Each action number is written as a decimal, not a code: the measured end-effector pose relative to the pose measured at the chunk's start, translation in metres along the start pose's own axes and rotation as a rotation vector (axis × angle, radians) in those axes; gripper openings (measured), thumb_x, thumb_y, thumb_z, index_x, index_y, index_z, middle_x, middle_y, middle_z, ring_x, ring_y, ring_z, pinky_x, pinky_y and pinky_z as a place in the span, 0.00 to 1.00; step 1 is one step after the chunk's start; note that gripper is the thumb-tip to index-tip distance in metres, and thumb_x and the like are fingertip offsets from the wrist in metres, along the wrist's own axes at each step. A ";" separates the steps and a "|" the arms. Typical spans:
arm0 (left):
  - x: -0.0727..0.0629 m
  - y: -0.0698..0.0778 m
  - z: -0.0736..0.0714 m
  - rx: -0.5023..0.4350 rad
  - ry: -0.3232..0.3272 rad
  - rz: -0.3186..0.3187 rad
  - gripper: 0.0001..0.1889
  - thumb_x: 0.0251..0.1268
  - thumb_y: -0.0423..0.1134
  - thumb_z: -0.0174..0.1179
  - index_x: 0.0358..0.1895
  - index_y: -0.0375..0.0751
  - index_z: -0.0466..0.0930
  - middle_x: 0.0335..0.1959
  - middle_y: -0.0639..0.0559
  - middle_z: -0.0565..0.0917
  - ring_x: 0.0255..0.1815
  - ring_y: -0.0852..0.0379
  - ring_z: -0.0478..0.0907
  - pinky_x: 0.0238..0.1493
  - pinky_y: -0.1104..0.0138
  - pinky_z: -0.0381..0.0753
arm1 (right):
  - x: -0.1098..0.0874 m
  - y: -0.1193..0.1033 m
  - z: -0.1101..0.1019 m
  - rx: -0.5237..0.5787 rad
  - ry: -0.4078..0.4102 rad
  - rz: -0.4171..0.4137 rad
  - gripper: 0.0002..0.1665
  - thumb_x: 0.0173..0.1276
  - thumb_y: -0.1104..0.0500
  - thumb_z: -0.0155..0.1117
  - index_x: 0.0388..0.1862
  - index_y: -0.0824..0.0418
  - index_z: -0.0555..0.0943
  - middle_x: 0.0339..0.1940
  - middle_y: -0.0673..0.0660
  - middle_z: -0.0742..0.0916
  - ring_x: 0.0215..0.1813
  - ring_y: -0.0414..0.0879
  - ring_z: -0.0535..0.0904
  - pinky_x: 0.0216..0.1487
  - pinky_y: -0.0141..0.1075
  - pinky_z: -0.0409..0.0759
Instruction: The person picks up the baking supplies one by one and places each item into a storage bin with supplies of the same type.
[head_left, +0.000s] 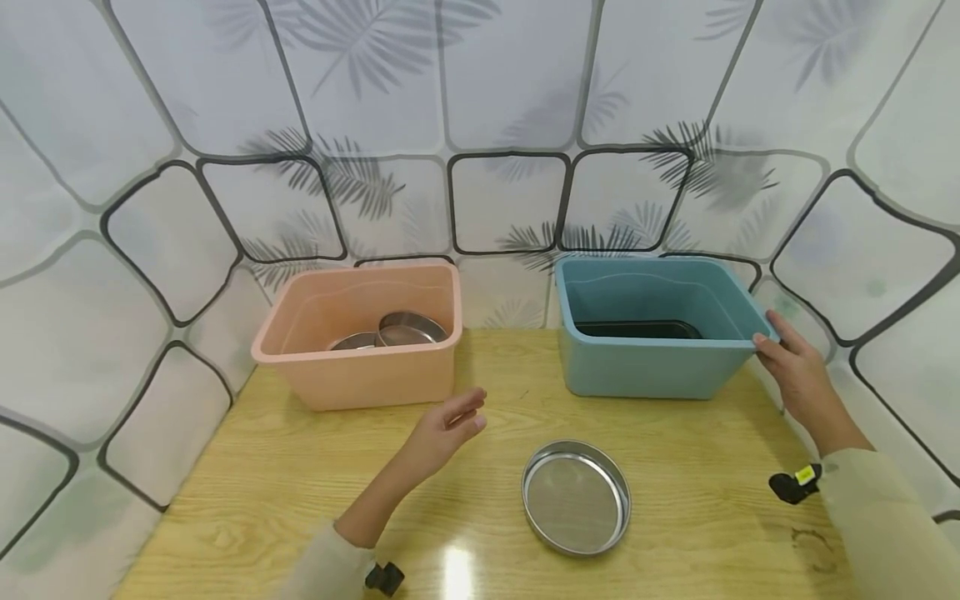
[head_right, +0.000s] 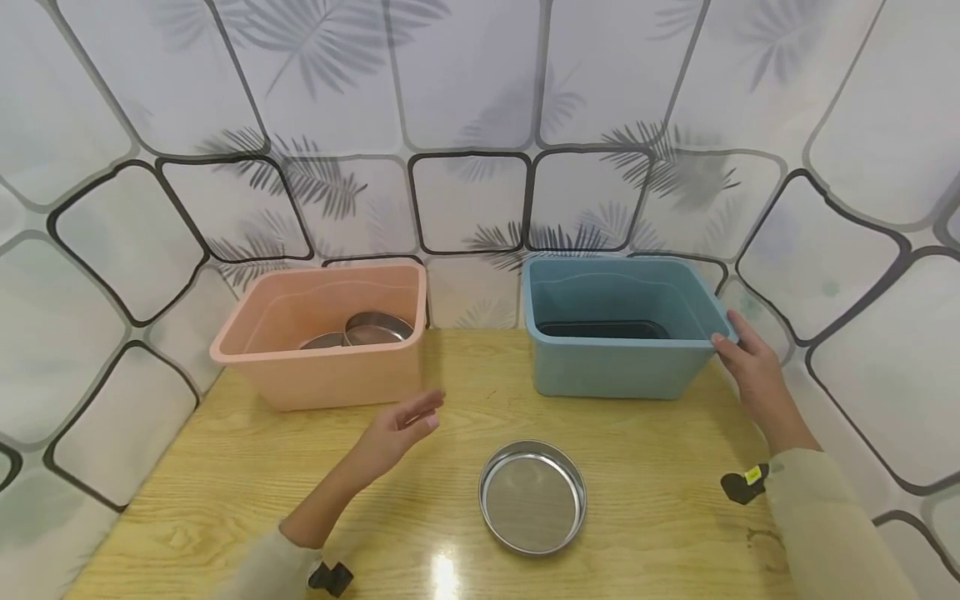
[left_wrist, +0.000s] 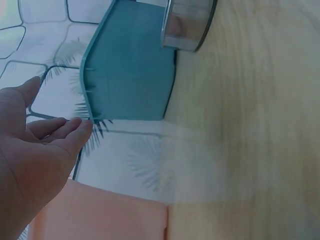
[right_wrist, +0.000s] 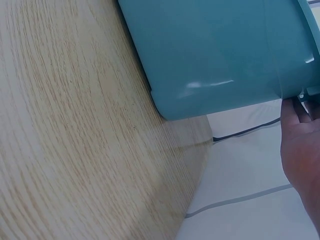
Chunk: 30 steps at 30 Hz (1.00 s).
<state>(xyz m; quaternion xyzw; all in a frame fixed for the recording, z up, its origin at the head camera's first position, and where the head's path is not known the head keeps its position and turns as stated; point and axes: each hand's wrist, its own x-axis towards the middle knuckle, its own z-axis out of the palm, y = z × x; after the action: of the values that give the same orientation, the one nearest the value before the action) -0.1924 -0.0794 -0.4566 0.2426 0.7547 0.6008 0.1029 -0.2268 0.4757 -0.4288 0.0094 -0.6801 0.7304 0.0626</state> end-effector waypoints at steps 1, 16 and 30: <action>0.000 -0.003 0.002 -0.006 -0.003 -0.008 0.32 0.76 0.46 0.58 0.76 0.37 0.62 0.76 0.41 0.67 0.76 0.44 0.65 0.74 0.55 0.66 | 0.000 0.000 0.000 -0.001 0.001 -0.001 0.44 0.81 0.58 0.51 0.84 0.52 0.38 0.83 0.48 0.33 0.83 0.41 0.31 0.53 0.11 0.70; -0.002 -0.029 0.038 -0.014 -0.087 -0.070 0.33 0.77 0.52 0.55 0.77 0.38 0.62 0.73 0.39 0.70 0.72 0.44 0.70 0.69 0.51 0.74 | 0.002 0.001 0.000 0.021 -0.005 0.011 0.44 0.81 0.59 0.50 0.83 0.51 0.37 0.83 0.46 0.33 0.82 0.42 0.30 0.66 0.15 0.61; -0.002 -0.042 0.080 -0.089 -0.228 -0.097 0.33 0.80 0.52 0.50 0.78 0.36 0.58 0.76 0.39 0.66 0.76 0.42 0.65 0.72 0.55 0.69 | 0.000 0.000 0.000 0.022 0.015 0.009 0.44 0.81 0.58 0.52 0.84 0.51 0.39 0.83 0.46 0.34 0.82 0.42 0.31 0.57 0.12 0.67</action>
<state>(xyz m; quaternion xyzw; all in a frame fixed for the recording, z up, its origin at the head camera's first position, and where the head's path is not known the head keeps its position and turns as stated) -0.1647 -0.0188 -0.5174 0.2677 0.7216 0.5965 0.2276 -0.2271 0.4752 -0.4290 0.0018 -0.6717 0.7381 0.0643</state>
